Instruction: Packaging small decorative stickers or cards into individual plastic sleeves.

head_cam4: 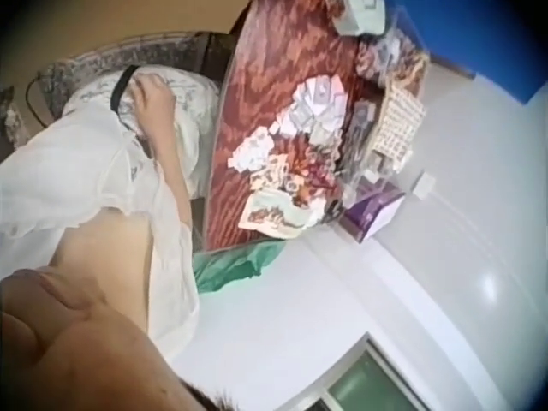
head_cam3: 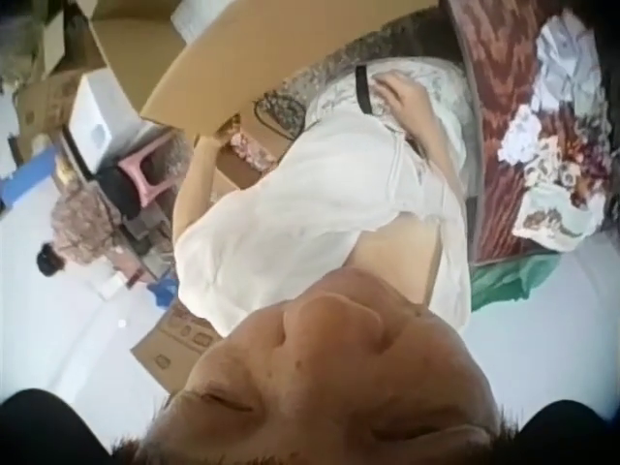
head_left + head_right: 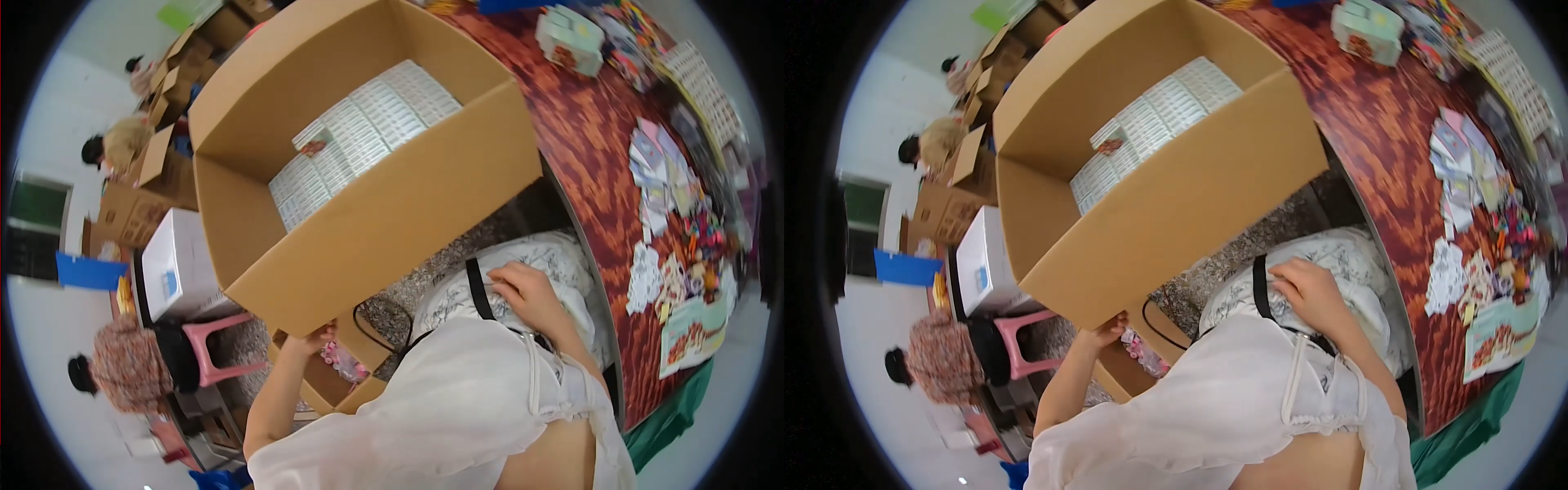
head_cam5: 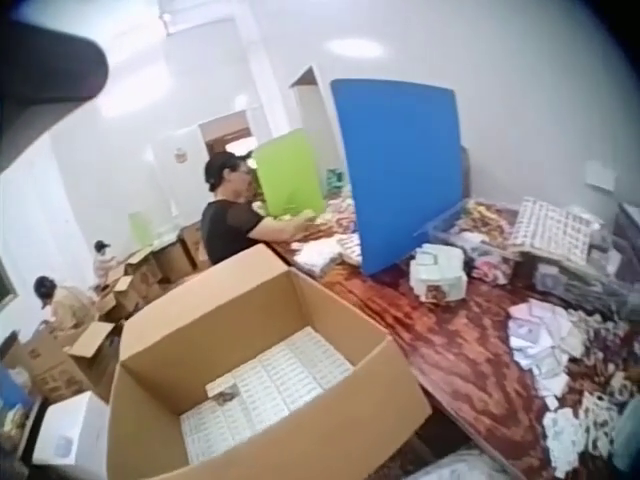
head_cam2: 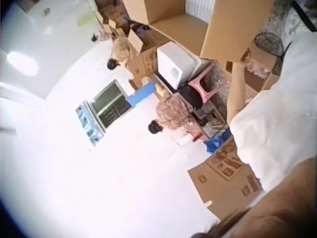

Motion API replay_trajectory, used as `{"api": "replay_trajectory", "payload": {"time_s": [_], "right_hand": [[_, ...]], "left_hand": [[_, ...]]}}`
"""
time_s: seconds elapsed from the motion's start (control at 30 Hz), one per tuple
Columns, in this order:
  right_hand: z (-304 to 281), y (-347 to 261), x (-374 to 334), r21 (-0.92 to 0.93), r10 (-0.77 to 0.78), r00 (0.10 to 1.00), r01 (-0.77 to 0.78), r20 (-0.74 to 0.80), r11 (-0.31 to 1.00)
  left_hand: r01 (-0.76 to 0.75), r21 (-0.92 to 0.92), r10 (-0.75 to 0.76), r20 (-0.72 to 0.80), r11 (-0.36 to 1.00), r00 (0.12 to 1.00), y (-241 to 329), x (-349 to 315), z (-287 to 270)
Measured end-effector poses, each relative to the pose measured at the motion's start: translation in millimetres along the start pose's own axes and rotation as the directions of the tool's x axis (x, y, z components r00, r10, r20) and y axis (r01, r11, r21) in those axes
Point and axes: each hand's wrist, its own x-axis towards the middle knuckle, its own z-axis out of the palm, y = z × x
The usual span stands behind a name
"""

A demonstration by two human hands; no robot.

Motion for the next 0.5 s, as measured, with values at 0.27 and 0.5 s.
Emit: {"api": "replay_trajectory", "payload": {"time_s": [0.27, 0.5], "right_hand": [[8.3, 37.3, -28.2, -0.018, -0.031, 0.989, 0.029, -0.142, 0.999], [-10.7, 33.3, -50.9, 0.014, 0.069, 0.99, -0.067, -0.126, 0.998]], "left_hand": [[-0.149, 0.644, 0.051, 0.168, 0.75, 0.984, 148.2, 91.5, -6.0], [-0.538, 0.759, -0.377, 0.65, 0.367, 0.66, 123.9, 177.3, 350.8]]}}
